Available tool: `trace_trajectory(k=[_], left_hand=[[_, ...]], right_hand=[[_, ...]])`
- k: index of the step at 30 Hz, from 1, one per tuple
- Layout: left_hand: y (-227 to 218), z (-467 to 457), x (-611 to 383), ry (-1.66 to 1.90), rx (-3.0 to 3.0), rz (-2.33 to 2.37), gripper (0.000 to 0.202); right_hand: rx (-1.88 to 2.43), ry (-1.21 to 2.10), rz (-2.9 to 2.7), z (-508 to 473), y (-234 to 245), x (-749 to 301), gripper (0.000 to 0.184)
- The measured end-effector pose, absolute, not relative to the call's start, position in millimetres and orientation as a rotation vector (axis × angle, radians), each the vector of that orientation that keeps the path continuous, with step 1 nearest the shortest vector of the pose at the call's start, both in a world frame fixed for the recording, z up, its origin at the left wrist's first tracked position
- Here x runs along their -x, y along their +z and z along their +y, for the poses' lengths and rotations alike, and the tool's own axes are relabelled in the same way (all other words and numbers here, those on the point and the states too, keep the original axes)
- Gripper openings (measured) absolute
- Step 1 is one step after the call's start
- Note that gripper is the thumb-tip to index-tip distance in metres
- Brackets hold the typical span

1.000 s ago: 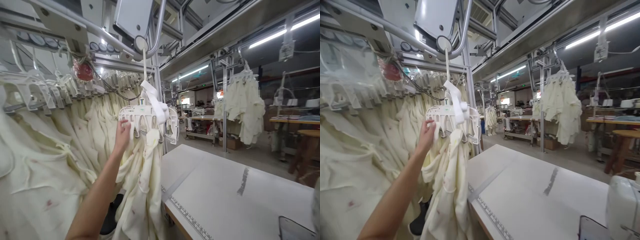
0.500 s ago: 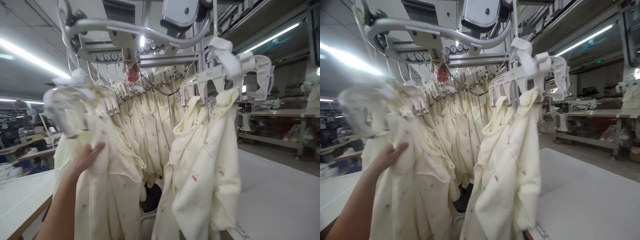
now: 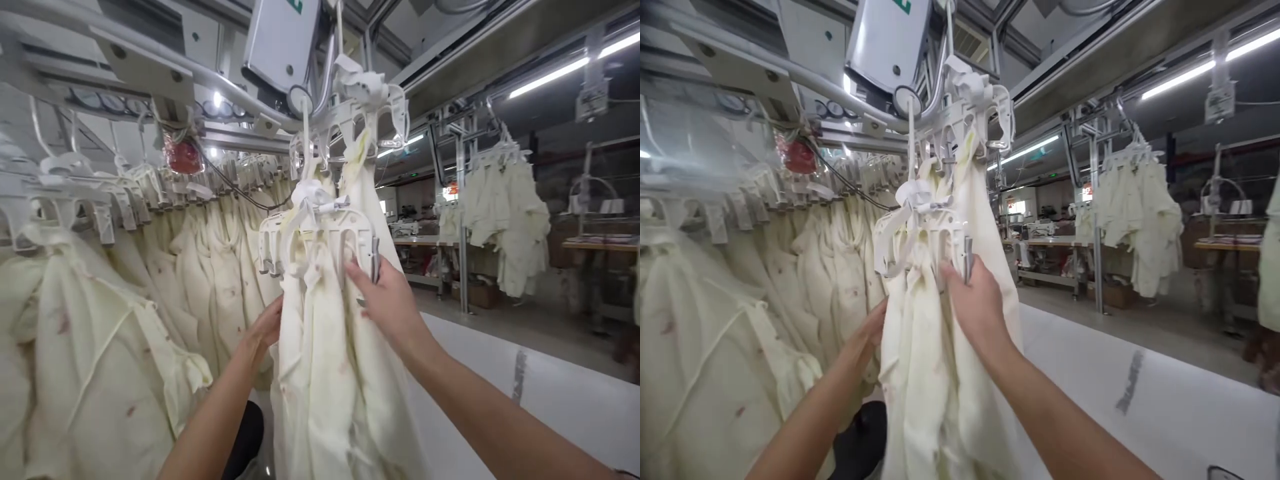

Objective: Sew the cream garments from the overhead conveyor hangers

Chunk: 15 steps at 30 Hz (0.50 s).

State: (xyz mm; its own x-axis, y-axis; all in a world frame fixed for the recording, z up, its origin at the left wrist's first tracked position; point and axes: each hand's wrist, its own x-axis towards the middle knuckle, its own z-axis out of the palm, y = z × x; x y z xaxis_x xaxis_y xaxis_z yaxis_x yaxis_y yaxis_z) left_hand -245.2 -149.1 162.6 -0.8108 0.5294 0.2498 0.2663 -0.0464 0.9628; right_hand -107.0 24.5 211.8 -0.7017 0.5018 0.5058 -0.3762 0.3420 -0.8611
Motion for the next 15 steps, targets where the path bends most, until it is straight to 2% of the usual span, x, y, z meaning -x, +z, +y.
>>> trace_trajectory(k=[2, 6, 8, 12, 15], left_hand=[[175, -148, 249, 1.754, -0.964, 2.106, 0.041], [230, -159, 236, 1.326, -0.961, 2.382, 0.035], [264, -153, 221, 1.497, -0.885, 2.294, 0.036], [314, -100, 174, 2.181, -1.139, 1.939, 0.037], [330, -43, 124, 2.022, -1.392, 1.935, 0.036]], right_hand=[[0.111, 1.360, -1.831, 33, 207, 116, 0.037], [0.103, 1.273, -1.863, 51, 198, 123, 0.030], [0.116, 1.253, -1.912, 52, 200, 120, 0.031], [0.183, 1.087, -1.789, 43, 207, 74, 0.034], [-0.094, 1.156, -1.471, 31, 214, 16, 0.031]])
